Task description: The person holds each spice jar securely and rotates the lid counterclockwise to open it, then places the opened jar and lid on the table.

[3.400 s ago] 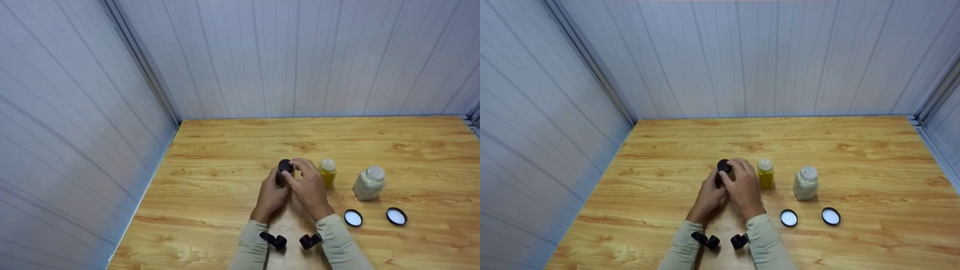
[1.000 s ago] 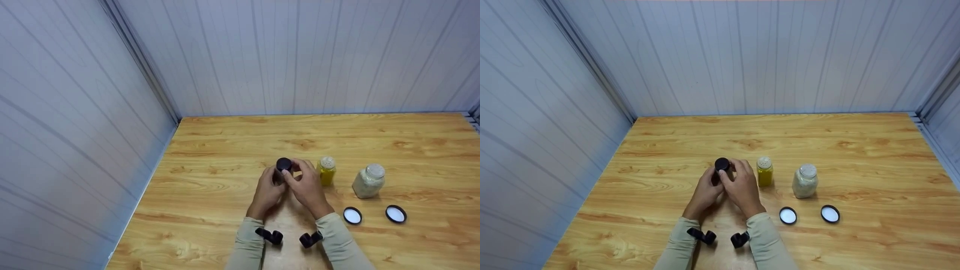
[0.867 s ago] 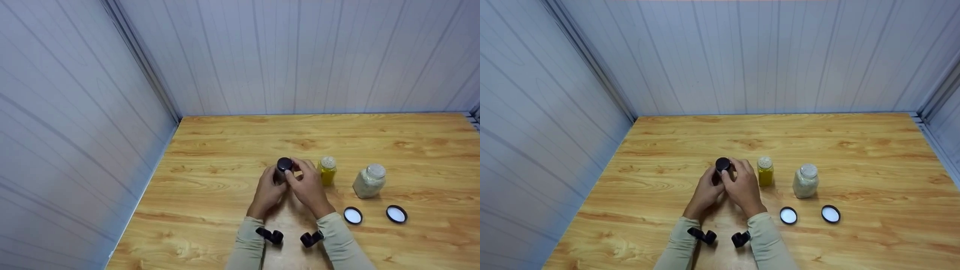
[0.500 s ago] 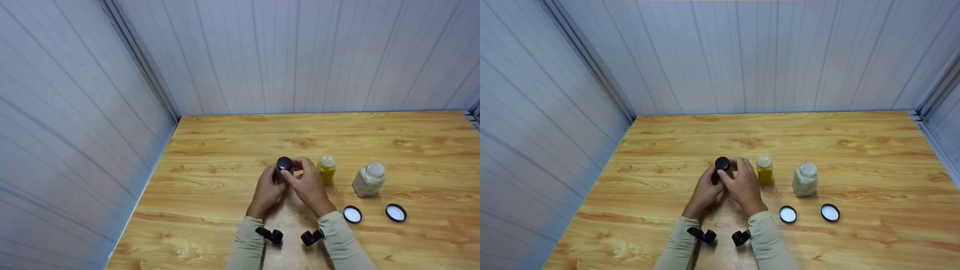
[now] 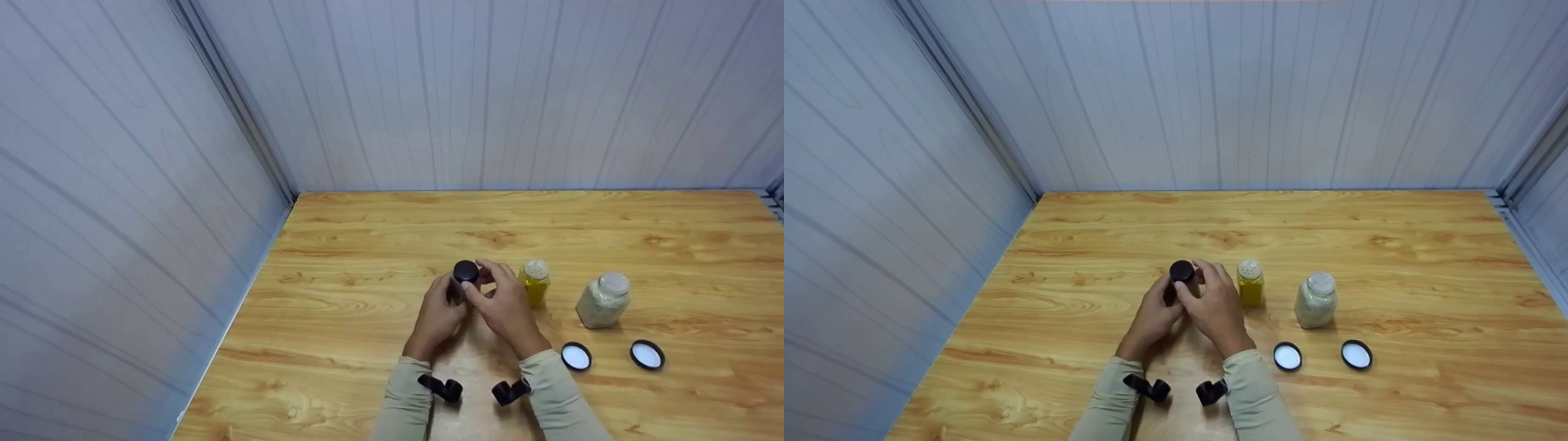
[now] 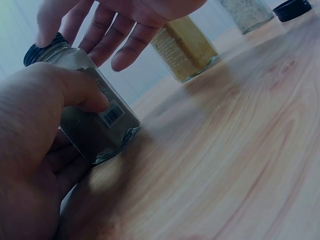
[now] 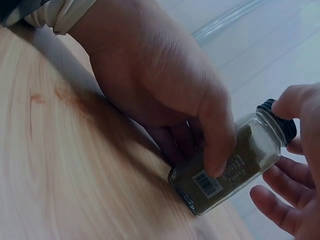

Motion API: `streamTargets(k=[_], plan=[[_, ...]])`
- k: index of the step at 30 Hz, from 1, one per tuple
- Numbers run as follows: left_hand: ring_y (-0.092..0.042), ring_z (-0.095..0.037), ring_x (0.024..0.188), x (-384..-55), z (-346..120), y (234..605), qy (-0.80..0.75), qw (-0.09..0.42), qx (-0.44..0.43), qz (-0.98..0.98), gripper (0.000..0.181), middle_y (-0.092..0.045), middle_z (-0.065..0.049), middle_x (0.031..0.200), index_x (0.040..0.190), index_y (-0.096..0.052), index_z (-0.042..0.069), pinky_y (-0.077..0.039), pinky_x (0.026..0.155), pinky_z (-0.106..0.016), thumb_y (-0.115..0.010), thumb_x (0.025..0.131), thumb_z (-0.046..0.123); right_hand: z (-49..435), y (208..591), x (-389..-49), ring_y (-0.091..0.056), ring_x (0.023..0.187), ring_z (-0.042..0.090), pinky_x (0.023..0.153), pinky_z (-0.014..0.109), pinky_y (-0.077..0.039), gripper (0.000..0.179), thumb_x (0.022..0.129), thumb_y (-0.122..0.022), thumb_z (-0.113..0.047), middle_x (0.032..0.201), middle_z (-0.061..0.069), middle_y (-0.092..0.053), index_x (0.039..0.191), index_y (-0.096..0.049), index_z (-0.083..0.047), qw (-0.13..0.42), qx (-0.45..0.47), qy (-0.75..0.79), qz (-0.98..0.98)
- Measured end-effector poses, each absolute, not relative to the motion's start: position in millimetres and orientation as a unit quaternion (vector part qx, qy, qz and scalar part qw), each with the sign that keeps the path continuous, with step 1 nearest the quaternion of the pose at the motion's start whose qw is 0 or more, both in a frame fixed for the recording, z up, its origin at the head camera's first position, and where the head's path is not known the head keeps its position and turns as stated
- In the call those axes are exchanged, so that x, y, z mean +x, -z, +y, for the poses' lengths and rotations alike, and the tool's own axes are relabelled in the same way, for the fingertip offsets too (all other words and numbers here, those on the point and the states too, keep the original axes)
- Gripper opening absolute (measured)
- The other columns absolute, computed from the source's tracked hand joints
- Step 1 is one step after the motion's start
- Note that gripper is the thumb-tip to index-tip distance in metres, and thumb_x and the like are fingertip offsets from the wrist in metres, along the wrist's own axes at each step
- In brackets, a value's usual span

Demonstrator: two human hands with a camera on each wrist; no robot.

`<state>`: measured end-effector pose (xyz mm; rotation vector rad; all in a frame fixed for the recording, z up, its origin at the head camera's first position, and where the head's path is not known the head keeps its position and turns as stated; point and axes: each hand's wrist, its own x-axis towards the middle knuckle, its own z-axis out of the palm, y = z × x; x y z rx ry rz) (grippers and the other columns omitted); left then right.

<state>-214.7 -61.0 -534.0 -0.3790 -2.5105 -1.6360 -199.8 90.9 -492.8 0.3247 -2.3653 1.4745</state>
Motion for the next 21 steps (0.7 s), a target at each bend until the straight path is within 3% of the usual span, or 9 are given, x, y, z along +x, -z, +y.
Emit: streamTargets(k=[3, 13, 21], plan=[[-0.054, -0.015, 0.120, -213.9, -61.0, 535.7, 0.541, 0.058, -0.125, -0.830, 0.054, -0.059, -0.003, 0.128, 0.140, -0.057, 0.011, -0.044, 0.102, -0.033, -0.072, 0.088, 0.009, 89.8, 493.8, -198.9, -0.062, 0.097, 0.020, 0.072, 0.032, -0.055, 0.055, 0.089, -0.077, -0.029, 0.109, 0.009, -0.062, 0.134, -0.060, -0.002, 0.164, 0.106, -0.512, -0.836], [-0.054, -0.016, 0.119, -216.4, -63.3, 533.7, 0.541, 0.070, -0.132, -0.827, 0.052, -0.060, -0.004, 0.127, 0.138, -0.058, 0.011, -0.045, 0.101, -0.034, -0.072, 0.088, 0.012, 84.6, 494.1, -202.6, -0.062, 0.094, 0.023, 0.072, 0.036, -0.052, 0.055, 0.089, -0.078, -0.034, 0.108, 0.012, -0.063, 0.129, -0.062, 0.000, 0.194, 0.114, -0.488, -0.843], [-0.054, -0.014, 0.112, -214.2, -63.8, 534.1, 0.531, 0.054, -0.126, -0.837, 0.054, -0.059, -0.002, 0.127, 0.139, -0.058, 0.012, -0.046, 0.096, -0.033, -0.073, 0.087, 0.010, 88.7, 498.0, -202.2, -0.061, 0.095, 0.022, 0.071, 0.043, -0.055, 0.051, 0.090, -0.078, -0.025, 0.107, 0.011, -0.063, 0.131, -0.062, 0.000, 0.189, 0.121, -0.508, -0.832]])
